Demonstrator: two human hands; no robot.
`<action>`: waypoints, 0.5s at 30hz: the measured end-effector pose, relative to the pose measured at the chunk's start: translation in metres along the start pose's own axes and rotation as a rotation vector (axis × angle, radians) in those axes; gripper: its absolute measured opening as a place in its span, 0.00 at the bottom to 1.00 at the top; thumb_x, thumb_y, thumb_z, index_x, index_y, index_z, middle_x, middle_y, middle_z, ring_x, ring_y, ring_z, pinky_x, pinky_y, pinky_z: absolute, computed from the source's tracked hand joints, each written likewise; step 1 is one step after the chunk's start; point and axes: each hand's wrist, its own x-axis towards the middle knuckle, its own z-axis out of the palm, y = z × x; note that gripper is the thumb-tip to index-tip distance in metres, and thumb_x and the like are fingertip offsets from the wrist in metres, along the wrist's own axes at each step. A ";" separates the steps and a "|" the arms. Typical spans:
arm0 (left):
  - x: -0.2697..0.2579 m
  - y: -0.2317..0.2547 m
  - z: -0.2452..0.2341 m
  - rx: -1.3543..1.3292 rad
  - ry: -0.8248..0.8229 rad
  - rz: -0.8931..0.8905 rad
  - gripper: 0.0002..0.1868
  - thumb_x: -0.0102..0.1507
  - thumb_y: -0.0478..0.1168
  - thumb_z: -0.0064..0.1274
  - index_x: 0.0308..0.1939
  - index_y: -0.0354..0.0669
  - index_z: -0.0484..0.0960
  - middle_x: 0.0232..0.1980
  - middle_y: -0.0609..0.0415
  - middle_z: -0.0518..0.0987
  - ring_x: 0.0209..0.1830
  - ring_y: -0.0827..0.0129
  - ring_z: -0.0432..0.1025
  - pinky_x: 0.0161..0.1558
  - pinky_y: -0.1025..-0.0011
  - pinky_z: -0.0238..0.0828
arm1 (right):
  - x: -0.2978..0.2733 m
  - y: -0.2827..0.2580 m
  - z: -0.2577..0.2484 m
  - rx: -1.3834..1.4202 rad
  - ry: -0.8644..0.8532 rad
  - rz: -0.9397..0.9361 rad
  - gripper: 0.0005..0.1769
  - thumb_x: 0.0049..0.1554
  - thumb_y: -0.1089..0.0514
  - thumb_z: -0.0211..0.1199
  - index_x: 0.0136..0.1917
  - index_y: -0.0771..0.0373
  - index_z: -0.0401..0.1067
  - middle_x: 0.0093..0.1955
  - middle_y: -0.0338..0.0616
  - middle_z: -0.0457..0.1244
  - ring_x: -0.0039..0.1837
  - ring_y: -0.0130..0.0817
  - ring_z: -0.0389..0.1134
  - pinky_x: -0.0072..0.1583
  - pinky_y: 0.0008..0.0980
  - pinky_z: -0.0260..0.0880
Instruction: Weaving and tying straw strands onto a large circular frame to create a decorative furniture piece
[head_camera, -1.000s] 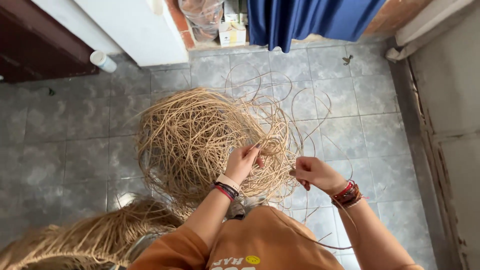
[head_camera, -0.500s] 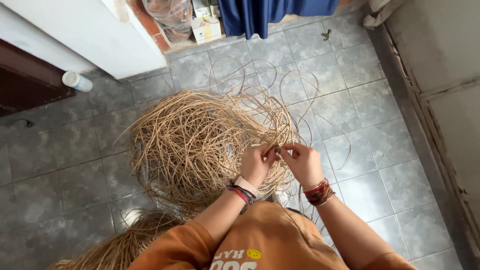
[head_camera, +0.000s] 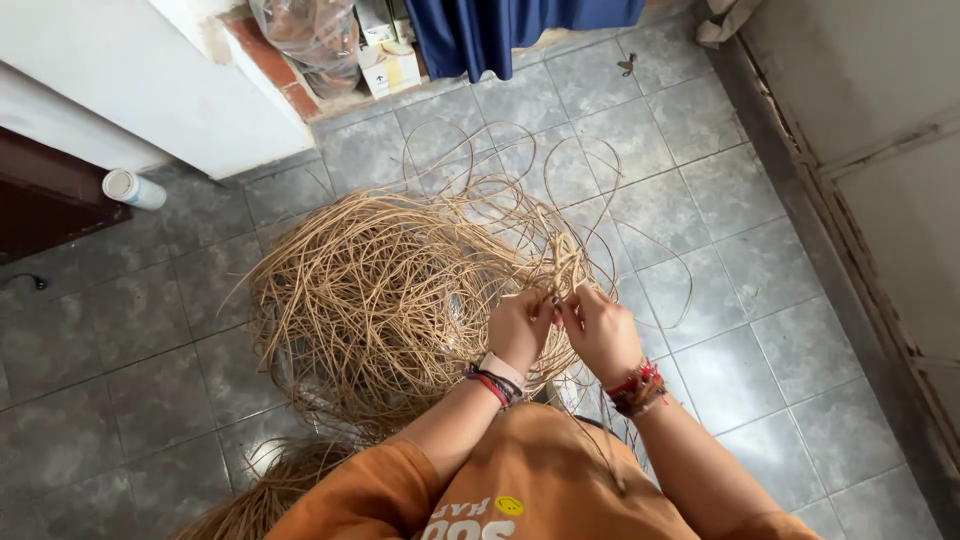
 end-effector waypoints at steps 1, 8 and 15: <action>0.006 -0.012 0.005 -0.014 -0.002 -0.026 0.13 0.62 0.51 0.52 0.30 0.51 0.83 0.26 0.54 0.84 0.35 0.48 0.81 0.40 0.52 0.76 | -0.004 -0.004 -0.010 0.181 -0.069 -0.007 0.03 0.55 0.52 0.65 0.42 0.51 0.75 0.26 0.40 0.61 0.35 0.47 0.71 0.40 0.42 0.71; 0.020 0.001 -0.033 -0.131 0.006 -0.063 0.10 0.62 0.47 0.52 0.28 0.53 0.85 0.24 0.62 0.84 0.30 0.61 0.81 0.38 0.65 0.77 | -0.005 0.020 -0.030 1.021 -0.555 -0.014 0.07 0.55 0.68 0.62 0.47 0.67 0.79 0.22 0.28 0.57 0.25 0.16 0.59 0.31 0.16 0.58; 0.028 -0.011 -0.036 -0.133 -0.015 -0.105 0.09 0.64 0.47 0.52 0.34 0.56 0.87 0.28 0.65 0.85 0.30 0.66 0.81 0.40 0.69 0.77 | 0.002 0.051 -0.053 0.954 -0.702 -0.109 0.28 0.49 0.72 0.54 0.63 0.72 0.74 0.27 0.32 0.51 0.29 0.21 0.55 0.34 0.21 0.58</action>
